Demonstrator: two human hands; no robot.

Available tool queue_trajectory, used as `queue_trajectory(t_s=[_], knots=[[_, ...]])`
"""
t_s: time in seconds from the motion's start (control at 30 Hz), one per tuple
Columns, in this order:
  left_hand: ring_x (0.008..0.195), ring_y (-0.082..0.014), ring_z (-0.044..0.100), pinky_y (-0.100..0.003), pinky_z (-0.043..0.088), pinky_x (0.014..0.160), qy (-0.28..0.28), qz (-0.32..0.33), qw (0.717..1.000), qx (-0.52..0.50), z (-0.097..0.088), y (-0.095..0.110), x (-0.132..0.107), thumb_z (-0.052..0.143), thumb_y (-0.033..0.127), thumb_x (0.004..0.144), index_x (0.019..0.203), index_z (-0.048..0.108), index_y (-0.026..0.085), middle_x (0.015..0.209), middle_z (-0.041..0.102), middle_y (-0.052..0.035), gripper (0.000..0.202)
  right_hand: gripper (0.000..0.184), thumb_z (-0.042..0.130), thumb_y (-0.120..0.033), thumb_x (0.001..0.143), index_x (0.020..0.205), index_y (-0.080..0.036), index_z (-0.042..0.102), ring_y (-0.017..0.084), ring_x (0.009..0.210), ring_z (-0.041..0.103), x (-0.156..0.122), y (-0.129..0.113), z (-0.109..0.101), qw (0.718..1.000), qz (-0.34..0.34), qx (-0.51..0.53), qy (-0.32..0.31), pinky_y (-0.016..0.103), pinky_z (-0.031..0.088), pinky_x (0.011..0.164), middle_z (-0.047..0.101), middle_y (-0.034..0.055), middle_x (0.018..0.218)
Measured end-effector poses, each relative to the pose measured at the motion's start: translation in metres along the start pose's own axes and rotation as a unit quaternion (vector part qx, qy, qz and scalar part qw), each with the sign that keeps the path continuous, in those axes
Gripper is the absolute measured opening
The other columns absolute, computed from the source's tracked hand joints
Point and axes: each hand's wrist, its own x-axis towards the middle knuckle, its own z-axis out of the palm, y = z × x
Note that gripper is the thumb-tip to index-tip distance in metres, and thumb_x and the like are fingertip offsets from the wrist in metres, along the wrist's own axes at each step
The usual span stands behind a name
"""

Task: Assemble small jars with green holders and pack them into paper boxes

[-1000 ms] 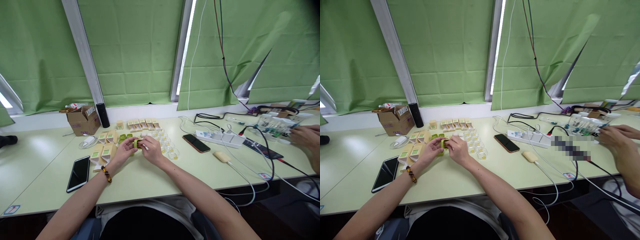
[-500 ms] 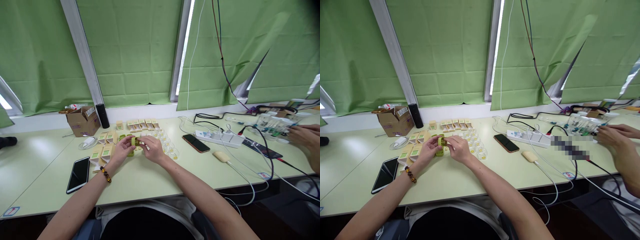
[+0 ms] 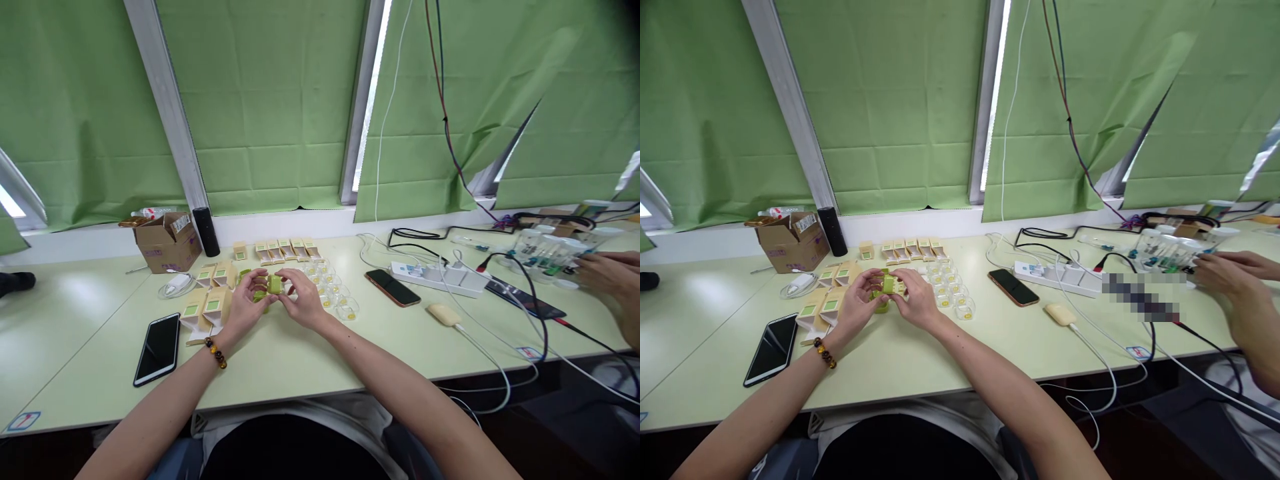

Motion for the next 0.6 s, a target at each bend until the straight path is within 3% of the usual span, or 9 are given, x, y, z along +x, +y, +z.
queue_trajectory(t_s=[0.2,0.6], knots=[[0.096,-0.0209,0.063,-0.035,0.054,0.087,0.026,0.027,0.992,0.119,-0.0051,0.0,-0.0006,0.07,0.041,0.098,0.101,0.068,0.021,0.104,0.066,-0.0077,0.02,0.042,0.075,-0.024,0.093,0.133,-0.027,0.062,0.024,0.099,0.068,-0.0001,0.0022,0.001,0.998,0.026,0.035,0.036,0.033,0.063,0.065,0.07,0.0111,0.125],[0.081,-0.018,0.057,-0.03,0.045,0.073,0.013,0.054,0.98,0.19,-0.0036,0.0012,0.0009,0.063,0.034,0.099,0.089,0.066,0.02,0.093,0.063,-0.0047,0.018,0.039,0.071,-0.023,0.095,0.133,-0.027,0.062,0.029,0.114,0.067,-0.0024,0.0035,0.002,1.0,-0.016,-0.006,0.006,0.037,0.065,0.069,0.072,0.0124,0.127]])
